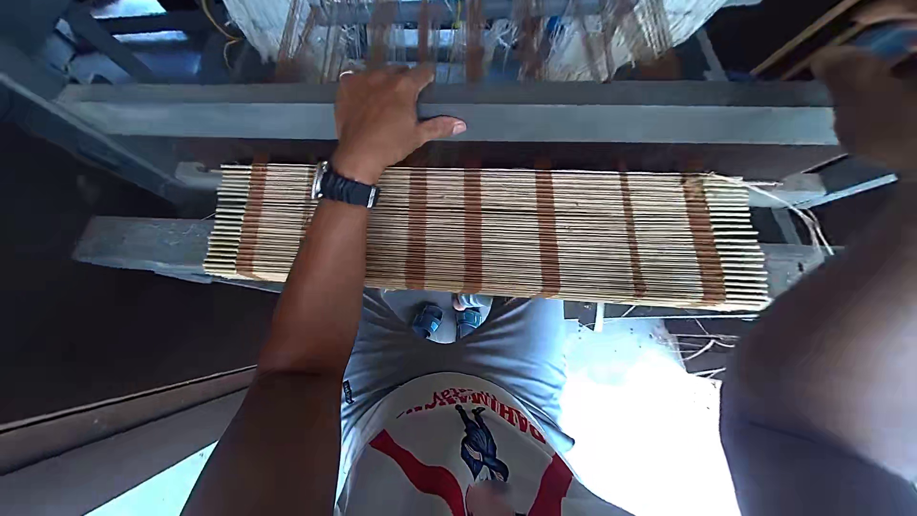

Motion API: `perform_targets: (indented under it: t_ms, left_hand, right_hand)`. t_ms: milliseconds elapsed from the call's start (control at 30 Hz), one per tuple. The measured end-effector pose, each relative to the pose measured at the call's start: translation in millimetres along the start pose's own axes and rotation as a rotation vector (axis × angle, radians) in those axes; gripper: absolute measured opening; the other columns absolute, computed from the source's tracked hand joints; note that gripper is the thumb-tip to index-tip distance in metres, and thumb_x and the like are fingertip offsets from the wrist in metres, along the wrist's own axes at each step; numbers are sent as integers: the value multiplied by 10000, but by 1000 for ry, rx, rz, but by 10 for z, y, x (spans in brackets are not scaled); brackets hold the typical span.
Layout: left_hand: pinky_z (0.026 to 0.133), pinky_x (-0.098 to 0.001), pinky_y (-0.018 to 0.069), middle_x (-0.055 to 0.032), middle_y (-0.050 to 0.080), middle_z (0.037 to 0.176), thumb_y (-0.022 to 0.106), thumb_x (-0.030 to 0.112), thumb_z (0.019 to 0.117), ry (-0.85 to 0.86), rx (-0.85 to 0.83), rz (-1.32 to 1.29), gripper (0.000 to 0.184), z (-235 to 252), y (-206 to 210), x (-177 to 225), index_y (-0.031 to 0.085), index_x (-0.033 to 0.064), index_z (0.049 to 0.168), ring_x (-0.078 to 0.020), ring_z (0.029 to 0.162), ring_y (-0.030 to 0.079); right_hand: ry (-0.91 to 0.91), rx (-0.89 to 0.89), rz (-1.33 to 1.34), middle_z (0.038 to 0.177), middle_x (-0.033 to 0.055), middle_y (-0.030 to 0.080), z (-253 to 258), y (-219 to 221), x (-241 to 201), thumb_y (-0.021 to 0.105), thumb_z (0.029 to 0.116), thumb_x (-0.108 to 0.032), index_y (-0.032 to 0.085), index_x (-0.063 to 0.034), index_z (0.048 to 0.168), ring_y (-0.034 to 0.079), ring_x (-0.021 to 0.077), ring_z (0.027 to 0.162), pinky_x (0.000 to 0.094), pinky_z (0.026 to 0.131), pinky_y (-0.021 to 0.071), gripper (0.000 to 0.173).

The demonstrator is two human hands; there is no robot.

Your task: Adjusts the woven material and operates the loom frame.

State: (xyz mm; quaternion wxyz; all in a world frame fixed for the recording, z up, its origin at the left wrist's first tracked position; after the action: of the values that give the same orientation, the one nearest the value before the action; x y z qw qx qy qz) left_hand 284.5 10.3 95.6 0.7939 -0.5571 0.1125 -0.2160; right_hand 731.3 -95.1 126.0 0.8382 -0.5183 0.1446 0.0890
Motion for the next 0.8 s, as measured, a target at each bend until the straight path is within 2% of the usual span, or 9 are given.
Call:
perform_targets:
  t_ms: [33, 100, 167, 233, 367, 500, 600, 700, 800]
  left_hand:
    - [866, -629, 507, -116, 726, 1114, 543, 845, 837, -6, 13, 3, 789, 43, 15, -11, 681, 170, 1219, -351, 1051, 690]
    - [906, -617, 506, -119, 721, 1146, 556, 838, 833, -24, 21, -5, 789, 84, 31, -18, 687, 167, 1228, -345, 1094, 680]
    - [944, -605, 508, -110, 713, 1194, 559, 840, 829, -39, 11, -4, 800, 43, 2, 2, 690, 172, 1249, -334, 1151, 664]
    - [946, -603, 504, -107, 706, 1200, 560, 838, 829, -44, -13, -5, 793, -95, -67, 59, 687, 174, 1243, -340, 1188, 641]
    - [990, -587, 467, -69, 698, 1249, 586, 821, 829, -59, -44, -31, 777, -257, -128, 124, 675, 216, 1307, -305, 1234, 614]
    - [914, -573, 517, -70, 721, 1128, 574, 846, 815, -25, 13, -11, 779, -166, -102, 76, 705, 209, 1244, -303, 1099, 670]
    - [868, -583, 525, -76, 724, 1130, 570, 836, 827, -11, 6, -18, 755, -51, -5, 25, 703, 202, 1215, -306, 1080, 684]
    - [936, -583, 505, -79, 719, 1183, 574, 828, 831, -24, 23, -18, 766, 10, -10, 15, 698, 198, 1249, -309, 1142, 665]
    - [939, -582, 500, -84, 705, 1194, 570, 821, 841, -21, 5, -16, 767, -191, -92, 96, 687, 183, 1249, -320, 1168, 643]
  right_hand:
    - [-69, -59, -14, 1394, 343, 541, 209, 141, -354, 437, 1051, -563, 546, -52, 1436, 514, 519, 1320, 718, 1077, 387, 650]
    - [-53, -213, -67, 1335, 362, 579, 376, 503, -887, 336, 1064, -627, 607, -67, 1386, 527, 580, 1277, 797, 1010, 378, 700]
    - [105, -291, -166, 1233, 445, 594, 311, 700, -1053, 174, 1023, -746, 650, 56, 1221, 525, 662, 1223, 861, 921, 358, 953]
    - [157, -284, -209, 1205, 475, 579, 125, 667, -1066, 105, 1008, -762, 631, 119, 1144, 513, 684, 1213, 871, 889, 354, 1035]
    - [150, -262, -197, 1191, 464, 592, -79, 584, -1081, 178, 1054, -670, 658, 82, 1127, 509, 681, 1216, 863, 887, 344, 895]
    - [115, -167, -174, 1040, 381, 659, 3, 629, -977, 217, 1029, -704, 698, -15, 1069, 609, 631, 1032, 821, 750, 399, 842]
    - [132, -215, -189, 1118, 438, 629, 154, 717, -959, 225, 1035, -679, 677, 49, 1087, 558, 678, 1125, 858, 826, 357, 858]
    - [125, -202, -226, 1155, 436, 625, 215, 733, -967, 161, 1040, -671, 667, 76, 1066, 541, 661, 1190, 838, 889, 365, 903]
    - [105, -198, -218, 1152, 429, 629, -24, 632, -1046, 156, 1056, -639, 667, 65, 1115, 549, 657, 1179, 839, 871, 371, 872]
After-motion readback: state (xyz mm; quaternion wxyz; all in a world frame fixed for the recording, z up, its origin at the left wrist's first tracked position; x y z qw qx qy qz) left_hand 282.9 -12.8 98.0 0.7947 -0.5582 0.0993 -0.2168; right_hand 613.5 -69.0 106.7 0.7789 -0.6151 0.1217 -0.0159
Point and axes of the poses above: each hand's wrist, its own z-axis towards the middle knuckle, its own y-axis out of the palm, x = y × z, the point moved 6 cm from there along z, towards the middle knuckle
